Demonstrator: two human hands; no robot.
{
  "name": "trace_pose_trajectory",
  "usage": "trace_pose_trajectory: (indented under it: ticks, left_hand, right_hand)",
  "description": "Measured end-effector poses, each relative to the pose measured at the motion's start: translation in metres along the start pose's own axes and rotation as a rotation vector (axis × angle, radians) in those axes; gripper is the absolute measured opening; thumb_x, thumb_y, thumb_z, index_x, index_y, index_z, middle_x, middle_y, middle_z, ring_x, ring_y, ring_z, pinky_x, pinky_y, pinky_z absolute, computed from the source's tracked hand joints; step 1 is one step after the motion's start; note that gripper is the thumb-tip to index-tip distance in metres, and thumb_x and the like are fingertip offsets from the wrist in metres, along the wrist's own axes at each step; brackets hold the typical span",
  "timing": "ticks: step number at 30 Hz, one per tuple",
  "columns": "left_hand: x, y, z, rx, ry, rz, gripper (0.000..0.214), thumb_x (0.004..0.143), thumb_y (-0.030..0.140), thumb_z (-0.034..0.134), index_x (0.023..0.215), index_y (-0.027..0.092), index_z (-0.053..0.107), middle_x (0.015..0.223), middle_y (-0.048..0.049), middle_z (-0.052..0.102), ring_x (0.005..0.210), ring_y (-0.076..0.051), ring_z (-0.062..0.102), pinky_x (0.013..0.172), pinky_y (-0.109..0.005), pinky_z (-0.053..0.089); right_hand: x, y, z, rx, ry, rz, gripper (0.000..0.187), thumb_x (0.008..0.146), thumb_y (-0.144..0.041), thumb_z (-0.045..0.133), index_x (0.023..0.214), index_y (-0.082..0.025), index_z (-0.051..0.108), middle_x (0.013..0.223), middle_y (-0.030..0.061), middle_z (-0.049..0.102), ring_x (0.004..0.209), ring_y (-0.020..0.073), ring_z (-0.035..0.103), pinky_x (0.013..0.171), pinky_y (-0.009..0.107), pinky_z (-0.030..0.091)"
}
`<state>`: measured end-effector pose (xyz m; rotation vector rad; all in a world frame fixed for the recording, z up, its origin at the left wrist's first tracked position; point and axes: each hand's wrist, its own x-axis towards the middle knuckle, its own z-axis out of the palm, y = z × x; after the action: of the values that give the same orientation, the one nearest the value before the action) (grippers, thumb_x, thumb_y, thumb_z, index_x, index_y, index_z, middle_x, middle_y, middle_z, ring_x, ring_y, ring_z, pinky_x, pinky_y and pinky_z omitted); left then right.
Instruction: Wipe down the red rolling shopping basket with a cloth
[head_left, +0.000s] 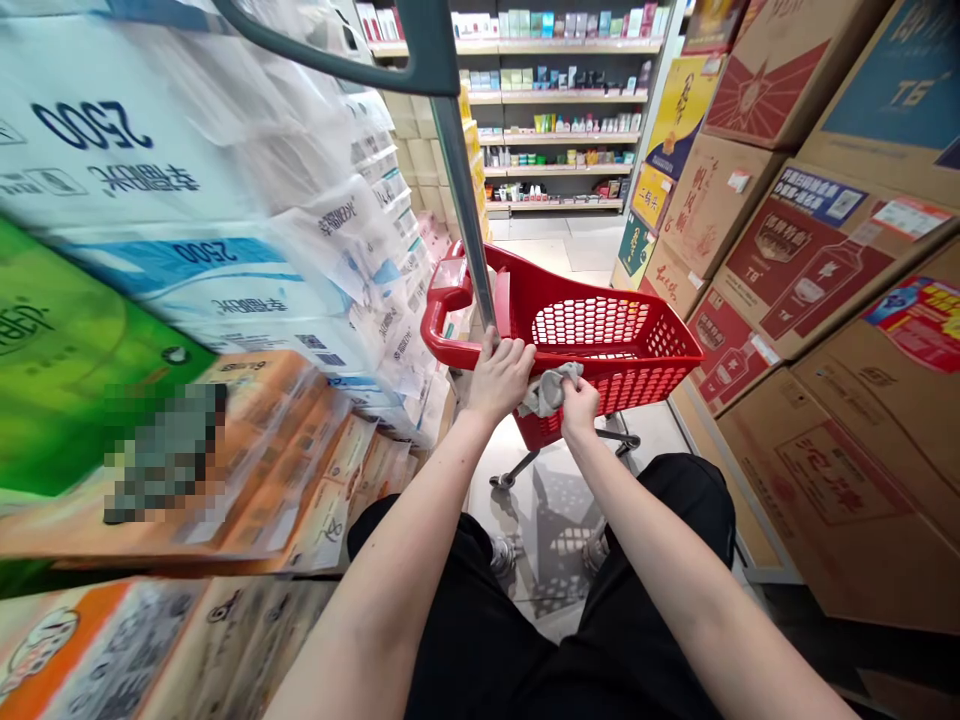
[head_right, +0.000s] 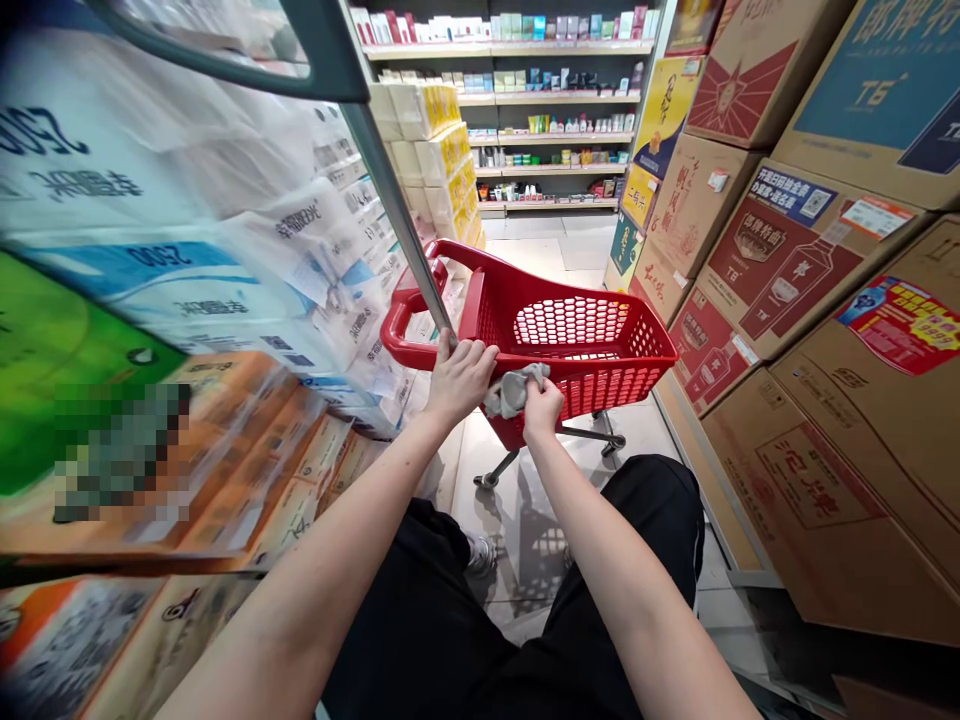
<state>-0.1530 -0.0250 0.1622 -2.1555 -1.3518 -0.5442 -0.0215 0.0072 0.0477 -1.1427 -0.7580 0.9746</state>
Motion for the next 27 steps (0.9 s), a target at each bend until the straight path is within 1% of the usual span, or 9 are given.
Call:
trace_pose_trajectory:
  ticks: [4, 9, 12, 15, 18, 21, 23, 26, 27]
  left_hand:
    - [-0.002, -0.001, 0.001, 0.008, 0.008, 0.007, 0.029, 0.086, 0.015, 0.033, 0.105, 0.017, 0.055, 0.089, -0.0074, 0.057, 0.093, -0.022, 0.051, 0.110, -0.052, 0.011]
    - [-0.001, -0.002, 0.002, -0.019, 0.033, 0.005, 0.031, 0.086, 0.013, 0.032, 0.106, 0.016, 0.055, 0.088, -0.0074, 0.057, 0.094, -0.022, 0.051, 0.110, -0.053, 0.009]
    - [0.000, 0.000, 0.002, -0.028, 0.041, -0.002, 0.030, 0.086, 0.014, 0.032, 0.105, 0.017, 0.055, 0.087, -0.0077, 0.057, 0.094, -0.022, 0.051, 0.111, -0.053, 0.009]
    - [0.001, 0.001, 0.001, -0.029, 0.035, -0.010, 0.030, 0.085, 0.014, 0.033, 0.105, 0.018, 0.056, 0.087, -0.0080, 0.058, 0.094, -0.023, 0.051, 0.111, -0.052, 0.010]
    - [0.001, 0.002, 0.000, -0.025, 0.023, -0.014, 0.030, 0.085, 0.015, 0.033, 0.105, 0.018, 0.056, 0.087, -0.0083, 0.058, 0.095, -0.023, 0.051, 0.110, -0.052, 0.012]
    - [-0.001, 0.001, -0.001, -0.019, 0.015, -0.011, 0.029, 0.085, 0.015, 0.034, 0.104, 0.018, 0.056, 0.087, -0.0084, 0.058, 0.094, -0.023, 0.052, 0.110, -0.053, 0.012]
    - [-0.002, 0.001, -0.001, -0.020, 0.010, -0.014, 0.029, 0.085, 0.015, 0.034, 0.104, 0.018, 0.056, 0.087, -0.0083, 0.058, 0.094, -0.023, 0.052, 0.110, -0.052, 0.012]
    - [-0.005, -0.001, 0.000, -0.024, 0.004, -0.024, 0.030, 0.085, 0.014, 0.034, 0.106, 0.018, 0.056, 0.089, -0.0081, 0.059, 0.095, -0.022, 0.052, 0.110, -0.051, 0.012]
    - [-0.006, -0.001, 0.000, -0.026, 0.003, -0.026, 0.031, 0.085, 0.014, 0.034, 0.106, 0.019, 0.055, 0.090, -0.0080, 0.059, 0.095, -0.022, 0.051, 0.110, -0.051, 0.012]
  right_hand:
    - [0.033, 0.006, -0.035, 0.281, 0.258, 0.139, 0.019, 0.068, -0.032, 0.061, 0.071, -0.015, 0.053, 0.059, -0.0040, 0.055, 0.055, 0.0094, 0.053, 0.057, 0.022, 0.046]
    - [0.056, 0.002, -0.068, 0.313, 0.144, 0.145, 0.026, 0.064, -0.036, 0.065, 0.075, -0.016, 0.054, 0.062, -0.0025, 0.059, 0.056, 0.0111, 0.056, 0.056, 0.024, 0.048]
    - [0.043, 0.000, -0.061, 0.200, 0.048, 0.101, 0.033, 0.063, -0.041, 0.066, 0.078, -0.013, 0.059, 0.067, 0.0008, 0.063, 0.061, 0.0122, 0.057, 0.059, 0.025, 0.047]
    - [0.021, -0.001, -0.040, -0.027, -0.069, -0.045, 0.037, 0.066, -0.042, 0.063, 0.085, -0.011, 0.063, 0.074, 0.0028, 0.065, 0.067, 0.0142, 0.057, 0.065, 0.026, 0.047]
    - [0.002, -0.001, -0.019, -0.307, -0.234, -0.165, 0.032, 0.069, -0.040, 0.059, 0.084, -0.012, 0.066, 0.077, 0.0038, 0.066, 0.073, 0.0168, 0.057, 0.068, 0.026, 0.046]
    - [-0.012, 0.013, -0.015, -0.488, -0.393, -0.197, 0.024, 0.069, -0.033, 0.057, 0.081, -0.015, 0.067, 0.079, 0.0042, 0.067, 0.075, 0.0176, 0.058, 0.071, 0.026, 0.044]
    - [-0.018, 0.032, -0.027, -0.517, -0.381, -0.111, 0.022, 0.068, -0.031, 0.055, 0.079, -0.016, 0.067, 0.075, 0.0037, 0.067, 0.072, 0.0176, 0.058, 0.070, 0.027, 0.044]
    - [-0.024, 0.069, -0.059, -0.383, -0.189, 0.180, 0.022, 0.062, -0.032, 0.057, 0.074, -0.016, 0.065, 0.067, 0.0028, 0.065, 0.064, 0.0175, 0.058, 0.062, 0.026, 0.045]
    - [-0.026, 0.079, -0.069, -0.373, -0.148, 0.218, 0.023, 0.062, -0.035, 0.057, 0.071, -0.015, 0.063, 0.062, 0.0032, 0.063, 0.060, 0.0176, 0.057, 0.058, 0.027, 0.045]
